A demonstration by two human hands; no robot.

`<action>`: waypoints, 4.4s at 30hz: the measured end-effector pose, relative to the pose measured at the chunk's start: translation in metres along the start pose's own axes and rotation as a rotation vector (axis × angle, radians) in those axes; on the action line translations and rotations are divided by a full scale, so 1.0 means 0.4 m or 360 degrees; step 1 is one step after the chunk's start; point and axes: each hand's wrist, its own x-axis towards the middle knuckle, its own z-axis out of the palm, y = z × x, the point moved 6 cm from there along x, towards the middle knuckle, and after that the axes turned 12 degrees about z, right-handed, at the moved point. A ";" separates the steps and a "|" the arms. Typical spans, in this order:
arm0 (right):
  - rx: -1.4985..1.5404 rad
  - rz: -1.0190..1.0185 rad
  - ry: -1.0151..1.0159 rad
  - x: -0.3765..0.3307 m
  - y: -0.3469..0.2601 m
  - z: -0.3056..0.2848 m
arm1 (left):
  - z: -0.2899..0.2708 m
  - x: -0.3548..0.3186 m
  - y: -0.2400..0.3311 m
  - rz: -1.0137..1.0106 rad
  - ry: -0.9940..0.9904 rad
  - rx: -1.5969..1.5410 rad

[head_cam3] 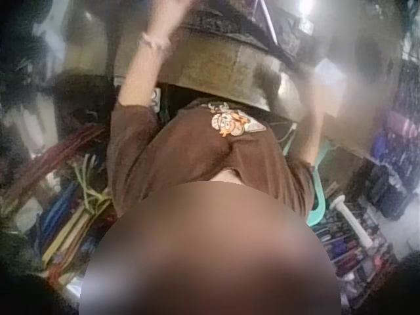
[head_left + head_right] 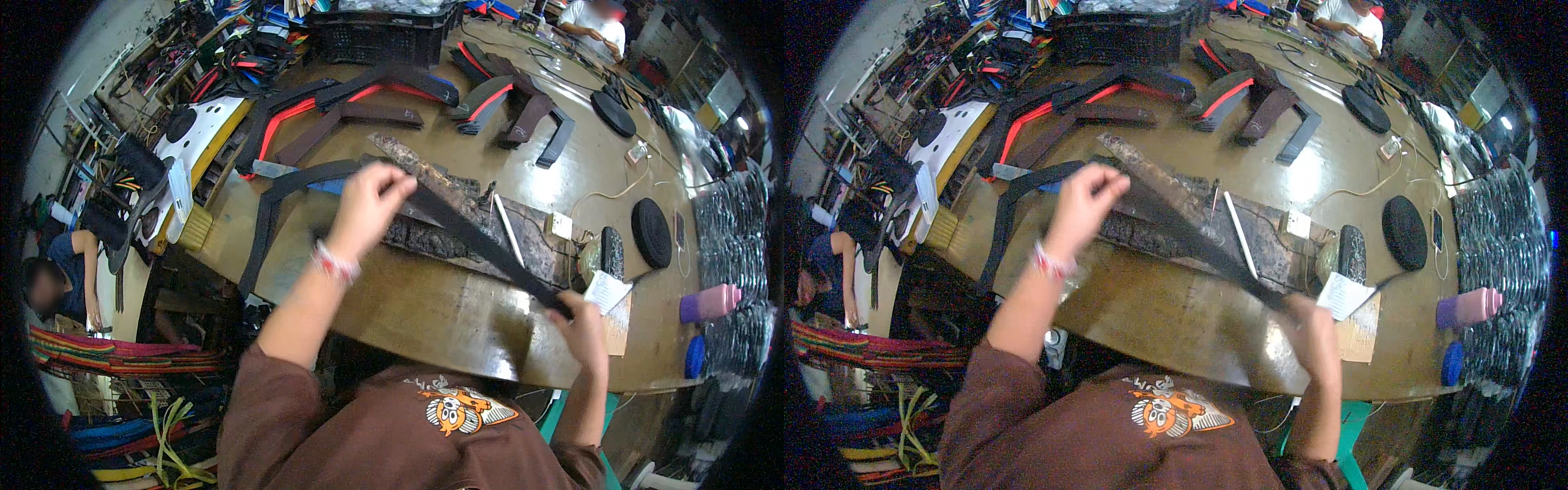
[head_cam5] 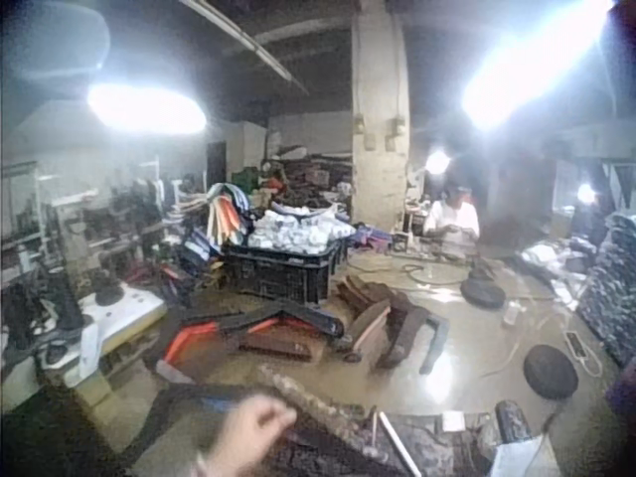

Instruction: The person repeatedly places a black strap onto a wooden jig, aligns it, and presses it down. They then remove the strap and repeat the same placement and pressing cycle multiple times. The workspace contains other straps and tools, but the person only handles the black strap and the jig.

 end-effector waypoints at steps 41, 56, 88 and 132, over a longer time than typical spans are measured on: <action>0.0655 -0.0405 -0.0016 0.195 -0.326 0.076 | 0.022 -0.026 0.138 0.1441 -0.0355 0.0407; -0.0101 -0.0062 0.0191 0.166 -0.171 -0.025 | 0.197 -0.010 -0.061 0.1001 -0.0791 0.1489; 0.1003 0.0338 -0.0190 0.008 -0.009 0.088 | 0.057 0.007 0.176 0.0720 -0.0213 0.0031; -0.0135 0.0183 0.0099 0.118 -0.084 -0.036 | 0.033 0.192 -0.282 -0.0259 -0.0550 0.0536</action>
